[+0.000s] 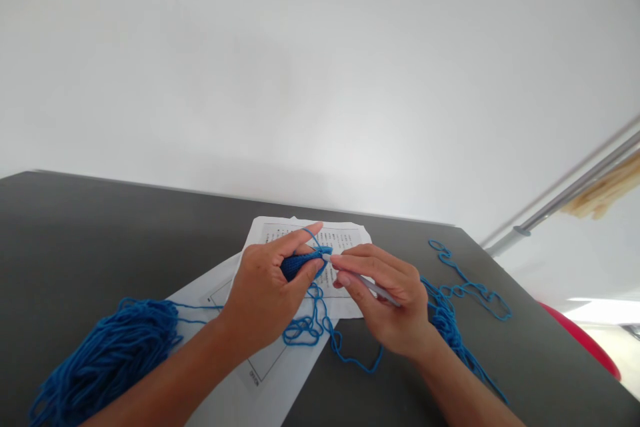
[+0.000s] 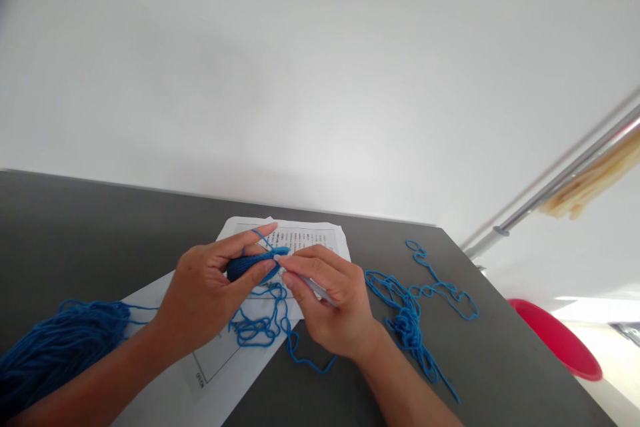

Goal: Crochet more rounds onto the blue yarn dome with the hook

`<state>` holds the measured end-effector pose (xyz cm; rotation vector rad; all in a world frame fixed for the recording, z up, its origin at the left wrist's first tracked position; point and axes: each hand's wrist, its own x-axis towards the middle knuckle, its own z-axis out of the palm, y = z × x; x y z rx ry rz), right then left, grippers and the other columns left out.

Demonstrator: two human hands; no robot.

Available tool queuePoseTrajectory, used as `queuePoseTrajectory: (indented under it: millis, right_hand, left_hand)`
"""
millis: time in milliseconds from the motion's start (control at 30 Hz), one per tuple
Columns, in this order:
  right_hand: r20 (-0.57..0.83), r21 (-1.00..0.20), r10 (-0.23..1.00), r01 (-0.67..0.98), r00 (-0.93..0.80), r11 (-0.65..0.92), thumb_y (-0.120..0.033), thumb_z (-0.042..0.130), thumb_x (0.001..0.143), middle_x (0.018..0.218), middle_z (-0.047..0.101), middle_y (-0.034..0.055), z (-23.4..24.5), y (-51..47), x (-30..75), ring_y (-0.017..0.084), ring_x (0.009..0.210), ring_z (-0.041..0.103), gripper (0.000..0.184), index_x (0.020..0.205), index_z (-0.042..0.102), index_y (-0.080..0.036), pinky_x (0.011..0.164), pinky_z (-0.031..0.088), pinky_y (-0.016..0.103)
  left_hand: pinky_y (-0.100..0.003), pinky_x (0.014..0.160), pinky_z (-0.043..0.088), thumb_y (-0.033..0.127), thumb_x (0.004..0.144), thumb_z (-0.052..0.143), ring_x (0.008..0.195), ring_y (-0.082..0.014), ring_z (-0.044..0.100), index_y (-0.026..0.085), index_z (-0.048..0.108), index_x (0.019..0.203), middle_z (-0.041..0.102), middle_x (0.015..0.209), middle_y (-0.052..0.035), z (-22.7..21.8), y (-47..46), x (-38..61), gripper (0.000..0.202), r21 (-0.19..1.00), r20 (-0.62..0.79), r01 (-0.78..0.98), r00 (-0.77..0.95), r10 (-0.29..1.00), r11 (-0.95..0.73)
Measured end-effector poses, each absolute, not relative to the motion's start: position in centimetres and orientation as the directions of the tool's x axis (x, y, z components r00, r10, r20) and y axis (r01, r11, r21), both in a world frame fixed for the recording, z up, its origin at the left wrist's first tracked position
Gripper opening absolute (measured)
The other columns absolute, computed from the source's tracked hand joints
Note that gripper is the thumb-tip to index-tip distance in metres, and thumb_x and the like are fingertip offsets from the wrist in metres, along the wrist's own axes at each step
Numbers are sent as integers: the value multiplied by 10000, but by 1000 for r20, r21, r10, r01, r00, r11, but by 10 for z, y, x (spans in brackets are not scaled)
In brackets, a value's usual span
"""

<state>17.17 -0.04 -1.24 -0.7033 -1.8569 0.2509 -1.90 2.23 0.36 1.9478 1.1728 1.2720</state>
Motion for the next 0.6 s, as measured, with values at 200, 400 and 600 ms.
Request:
queuePoseTrajectory:
  millis: [200,400,600]
  right_hand:
    - [634,-761,771,124,-63,636,-208,648,972,1274,597,95,-22,-4,157,120,730,676,267,1202,752,-294,509,652,251]
    - [572,-819,816,-110,-84,562,-249,648,987,1057,675,58,-17,-4,153,144,704,748,214,1172,757,-251,662,698,316]
    - [601,-795,795,-165,-85,584,-282,674,974,1060,699,69,-19,-3,159,159,699,754,203,1148,764,-230,631,694,332]
  left_hand:
    - [-316,803,552,303,862,752,745,-200,708,221,763,1257,809,806,8,7,19,-20,404,863,408,262,140,902,-431]
    - [-336,854,545,275,841,764,819,-217,712,192,770,1242,809,839,-15,6,20,-24,409,900,386,144,177,905,-412]
    - [-319,760,551,300,836,777,757,-199,689,159,739,1278,793,784,-23,6,24,-28,465,938,328,42,223,918,-345]
